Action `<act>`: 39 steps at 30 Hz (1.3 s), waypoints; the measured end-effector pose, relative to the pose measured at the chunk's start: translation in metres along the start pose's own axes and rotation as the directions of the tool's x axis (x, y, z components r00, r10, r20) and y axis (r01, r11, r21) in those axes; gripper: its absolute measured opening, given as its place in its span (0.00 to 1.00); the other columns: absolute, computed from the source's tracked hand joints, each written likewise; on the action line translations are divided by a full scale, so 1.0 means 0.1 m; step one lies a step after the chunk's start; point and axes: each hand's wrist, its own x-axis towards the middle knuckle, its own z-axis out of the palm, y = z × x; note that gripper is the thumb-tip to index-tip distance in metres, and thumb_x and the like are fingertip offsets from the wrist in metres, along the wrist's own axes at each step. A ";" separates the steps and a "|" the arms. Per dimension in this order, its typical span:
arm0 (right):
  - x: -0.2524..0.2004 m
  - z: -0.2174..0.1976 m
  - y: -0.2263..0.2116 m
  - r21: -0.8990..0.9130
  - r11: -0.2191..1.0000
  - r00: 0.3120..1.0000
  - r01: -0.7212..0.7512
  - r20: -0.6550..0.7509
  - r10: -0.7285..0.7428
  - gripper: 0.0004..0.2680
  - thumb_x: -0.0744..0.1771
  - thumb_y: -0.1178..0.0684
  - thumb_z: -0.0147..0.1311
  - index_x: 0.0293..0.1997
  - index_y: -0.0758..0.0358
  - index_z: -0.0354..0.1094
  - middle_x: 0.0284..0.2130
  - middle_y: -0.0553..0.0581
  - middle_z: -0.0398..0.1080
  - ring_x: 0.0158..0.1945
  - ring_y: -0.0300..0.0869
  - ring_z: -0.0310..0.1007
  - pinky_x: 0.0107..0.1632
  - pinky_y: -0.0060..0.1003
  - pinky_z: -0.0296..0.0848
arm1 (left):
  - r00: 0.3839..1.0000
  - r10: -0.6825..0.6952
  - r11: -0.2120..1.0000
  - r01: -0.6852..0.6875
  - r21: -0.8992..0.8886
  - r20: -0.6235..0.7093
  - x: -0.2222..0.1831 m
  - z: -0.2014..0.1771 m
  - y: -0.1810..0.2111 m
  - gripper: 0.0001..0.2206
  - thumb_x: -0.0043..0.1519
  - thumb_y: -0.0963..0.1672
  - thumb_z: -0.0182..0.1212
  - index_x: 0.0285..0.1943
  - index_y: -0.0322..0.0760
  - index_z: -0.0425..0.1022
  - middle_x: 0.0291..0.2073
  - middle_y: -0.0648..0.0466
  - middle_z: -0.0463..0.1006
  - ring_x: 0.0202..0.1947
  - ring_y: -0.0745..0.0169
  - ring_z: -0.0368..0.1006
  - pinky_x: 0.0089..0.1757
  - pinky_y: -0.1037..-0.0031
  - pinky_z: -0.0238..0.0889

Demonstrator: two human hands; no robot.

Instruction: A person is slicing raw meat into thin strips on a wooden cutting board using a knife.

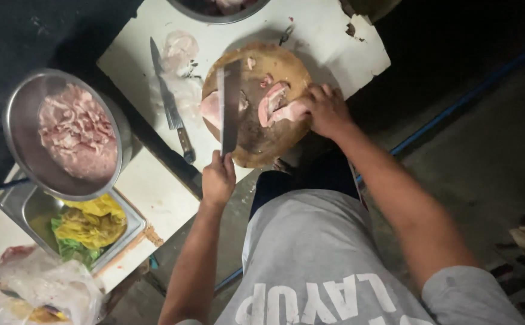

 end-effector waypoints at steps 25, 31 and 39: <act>-0.44 -0.69 0.26 0.484 0.837 0.961 -0.256 0.033 0.274 0.10 0.65 0.44 0.67 0.44 0.49 0.70 0.22 0.59 0.68 0.32 0.55 0.76 0.34 0.42 0.71 | 0.934 -0.346 0.915 0.356 -0.189 0.087 -0.07 0.25 0.54 0.14 0.70 0.46 0.46 0.43 0.31 0.72 0.26 0.33 0.79 0.33 0.25 0.78 0.33 0.41 0.67; 0.15 -0.69 -0.31 0.476 0.879 0.999 -0.037 -0.004 0.045 0.10 0.65 0.49 0.66 0.45 0.55 0.72 0.28 0.65 0.75 0.36 0.60 0.79 0.35 0.49 0.75 | 0.880 -0.386 0.916 0.402 -0.003 0.276 0.25 0.70 0.45 0.20 0.68 0.54 0.45 0.48 0.35 0.75 0.32 0.37 0.82 0.39 0.33 0.80 0.41 0.49 0.74; 0.25 0.04 0.18 0.214 0.949 0.967 -0.234 0.153 0.204 0.13 0.64 0.46 0.61 0.53 0.48 0.69 0.39 0.58 0.76 0.47 0.57 0.79 0.48 0.53 0.78 | 0.952 -0.281 0.952 0.292 -0.090 0.118 -0.10 0.21 0.56 0.08 0.67 0.45 0.45 0.50 0.37 0.63 0.30 0.41 0.78 0.35 0.36 0.80 0.35 0.52 0.73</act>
